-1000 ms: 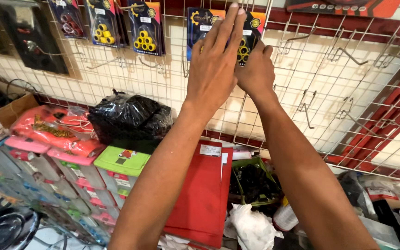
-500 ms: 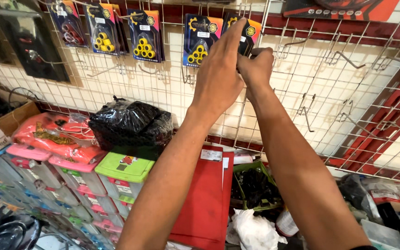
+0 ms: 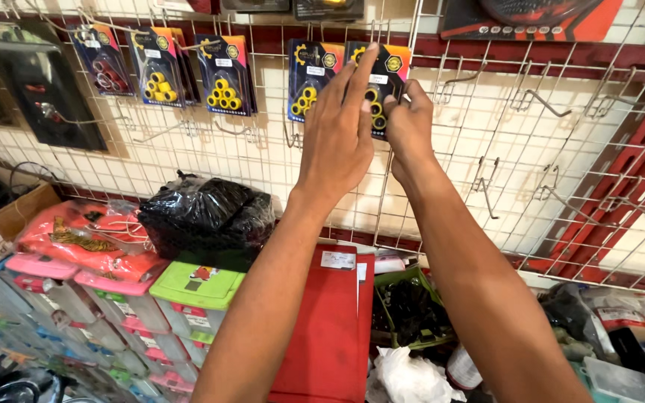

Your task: The person picks up several packaged motorcycle accessories from a glass counter, walks to a wall display rack to select more items, and then brings them back to the counter to group them together.

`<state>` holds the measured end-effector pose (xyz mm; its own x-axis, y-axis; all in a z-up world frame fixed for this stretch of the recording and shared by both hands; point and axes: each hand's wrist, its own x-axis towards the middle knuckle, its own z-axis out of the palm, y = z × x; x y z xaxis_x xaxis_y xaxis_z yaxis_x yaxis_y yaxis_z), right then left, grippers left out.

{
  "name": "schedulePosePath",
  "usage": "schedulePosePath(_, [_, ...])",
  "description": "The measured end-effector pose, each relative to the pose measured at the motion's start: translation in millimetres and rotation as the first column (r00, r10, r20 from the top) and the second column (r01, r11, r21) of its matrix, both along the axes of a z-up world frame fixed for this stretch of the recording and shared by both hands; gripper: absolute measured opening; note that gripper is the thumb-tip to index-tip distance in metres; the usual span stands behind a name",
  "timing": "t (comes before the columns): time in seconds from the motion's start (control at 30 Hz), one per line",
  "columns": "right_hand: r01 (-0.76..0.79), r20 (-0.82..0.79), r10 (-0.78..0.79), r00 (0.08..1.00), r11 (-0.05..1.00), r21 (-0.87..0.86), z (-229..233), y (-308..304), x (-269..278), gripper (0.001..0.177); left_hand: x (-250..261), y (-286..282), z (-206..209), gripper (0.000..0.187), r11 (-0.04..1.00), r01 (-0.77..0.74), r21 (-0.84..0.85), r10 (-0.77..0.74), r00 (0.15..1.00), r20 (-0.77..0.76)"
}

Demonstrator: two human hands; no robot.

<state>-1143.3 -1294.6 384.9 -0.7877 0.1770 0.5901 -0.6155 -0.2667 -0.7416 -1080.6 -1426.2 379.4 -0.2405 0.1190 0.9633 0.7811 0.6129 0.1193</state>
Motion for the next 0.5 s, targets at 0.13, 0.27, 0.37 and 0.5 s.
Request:
schedulePosePath(0.13, [0.079,-0.029,-0.077,0.997,0.992,0.095,3.0,0.8,27.4,0.024,-3.7,2.4,-2.1,0.046,0.998,-0.001,0.06,0.002,1.0,-0.006])
schedulePosePath(0.27, [-0.005,-0.076,0.011,0.997,0.996,0.088,10.2,4.4,49.7,0.021,-4.3,5.0,5.0,0.044,0.984,0.107,0.139,-0.109,0.994,0.004])
schedulePosePath(0.37, [-0.01,-0.096,0.018,0.995,0.997,0.083,13.1,8.3,59.4,0.022,-3.1,6.6,4.1,0.052,0.975,0.149,0.162,-0.145,0.989,-0.04])
schedulePosePath(0.5, [0.022,-0.102,-0.011,0.995,0.994,0.111,20.2,13.1,67.9,0.019,-0.1,9.6,6.3,0.062,0.976,0.142,0.168,-0.129,0.988,-0.085])
